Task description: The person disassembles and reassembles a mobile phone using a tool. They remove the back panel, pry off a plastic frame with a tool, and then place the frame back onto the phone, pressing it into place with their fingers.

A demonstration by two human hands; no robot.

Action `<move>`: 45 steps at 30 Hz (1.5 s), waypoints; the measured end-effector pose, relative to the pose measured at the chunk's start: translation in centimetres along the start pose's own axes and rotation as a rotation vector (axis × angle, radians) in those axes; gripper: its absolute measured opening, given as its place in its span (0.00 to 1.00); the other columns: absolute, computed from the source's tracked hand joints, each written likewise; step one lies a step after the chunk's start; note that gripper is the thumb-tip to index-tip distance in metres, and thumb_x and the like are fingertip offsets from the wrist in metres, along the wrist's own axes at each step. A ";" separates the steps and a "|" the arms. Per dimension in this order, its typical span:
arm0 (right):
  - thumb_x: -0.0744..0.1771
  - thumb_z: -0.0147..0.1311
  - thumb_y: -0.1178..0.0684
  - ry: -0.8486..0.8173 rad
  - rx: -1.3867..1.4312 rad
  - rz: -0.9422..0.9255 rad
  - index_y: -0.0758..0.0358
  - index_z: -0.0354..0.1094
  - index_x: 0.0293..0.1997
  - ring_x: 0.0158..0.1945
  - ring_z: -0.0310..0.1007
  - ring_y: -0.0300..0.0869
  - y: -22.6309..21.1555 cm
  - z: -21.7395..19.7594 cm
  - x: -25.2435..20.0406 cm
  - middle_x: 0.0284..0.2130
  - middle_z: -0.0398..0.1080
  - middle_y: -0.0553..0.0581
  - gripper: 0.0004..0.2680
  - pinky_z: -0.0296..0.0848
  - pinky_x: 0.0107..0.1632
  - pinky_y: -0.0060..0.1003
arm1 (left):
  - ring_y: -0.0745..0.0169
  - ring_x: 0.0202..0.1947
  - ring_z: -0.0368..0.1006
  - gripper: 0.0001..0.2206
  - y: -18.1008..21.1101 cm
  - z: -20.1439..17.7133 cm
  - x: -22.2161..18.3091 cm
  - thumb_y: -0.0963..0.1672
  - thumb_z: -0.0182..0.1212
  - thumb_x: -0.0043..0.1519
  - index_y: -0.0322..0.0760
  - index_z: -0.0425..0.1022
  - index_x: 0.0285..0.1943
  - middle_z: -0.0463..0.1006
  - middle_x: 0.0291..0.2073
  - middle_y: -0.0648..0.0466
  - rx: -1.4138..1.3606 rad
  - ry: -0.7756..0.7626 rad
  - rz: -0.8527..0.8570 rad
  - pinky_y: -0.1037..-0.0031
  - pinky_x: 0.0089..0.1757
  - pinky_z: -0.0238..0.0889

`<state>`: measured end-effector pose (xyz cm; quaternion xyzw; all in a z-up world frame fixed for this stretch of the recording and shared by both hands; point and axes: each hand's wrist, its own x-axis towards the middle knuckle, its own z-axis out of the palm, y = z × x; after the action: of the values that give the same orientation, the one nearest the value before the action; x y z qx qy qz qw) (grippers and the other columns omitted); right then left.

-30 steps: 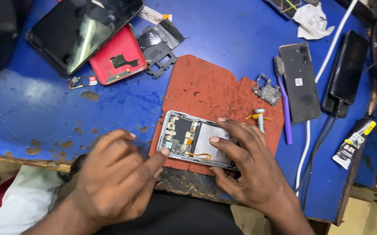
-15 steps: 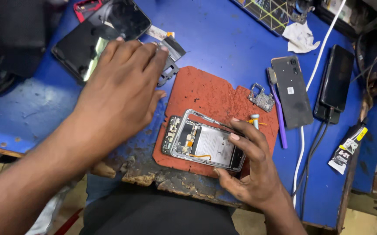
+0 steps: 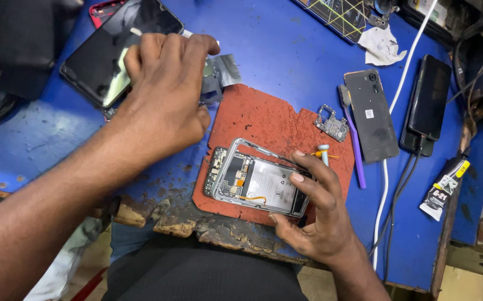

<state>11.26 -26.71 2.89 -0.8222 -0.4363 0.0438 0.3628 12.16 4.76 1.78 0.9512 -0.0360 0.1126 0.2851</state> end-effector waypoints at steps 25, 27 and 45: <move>0.58 0.70 0.60 0.063 -0.017 -0.077 0.52 0.50 0.67 0.69 0.63 0.57 0.3 0.5 -0.1 0.65 0.57 0.66 0.33 0.69 0.69 0.51 | 0.37 0.66 0.64 0.46 3.7 -1.2 -7.1 0.35 0.68 0.47 0.40 0.50 0.78 0.67 0.67 0.41 -0.624 -0.217 0.029 0.58 0.60 0.60; 0.58 0.70 0.60 0.060 -0.031 -0.082 0.52 0.50 0.67 0.69 0.63 0.56 0.3 0.6 0.0 0.65 0.57 0.66 0.33 0.69 0.69 0.51 | 0.35 0.66 0.62 0.48 3.9 -1.0 -6.8 0.35 0.68 0.46 0.41 0.48 0.79 0.67 0.66 0.39 -0.613 -0.224 0.046 0.56 0.59 0.60; 0.59 0.71 0.58 -0.028 -0.054 -0.097 0.51 0.49 0.67 0.68 0.64 0.58 0.2 0.1 0.9 0.65 0.60 0.68 0.33 0.68 0.68 0.56 | 0.42 0.65 0.67 0.47 3.8 -0.8 -7.4 0.37 0.67 0.52 0.41 0.42 0.82 0.72 0.62 0.44 -0.643 -0.181 -0.113 0.58 0.60 0.59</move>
<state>11.92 -26.04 2.98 -0.8088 -0.4820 0.0258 0.3359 4.25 2.05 2.77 0.8191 -0.0422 -0.0053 0.5720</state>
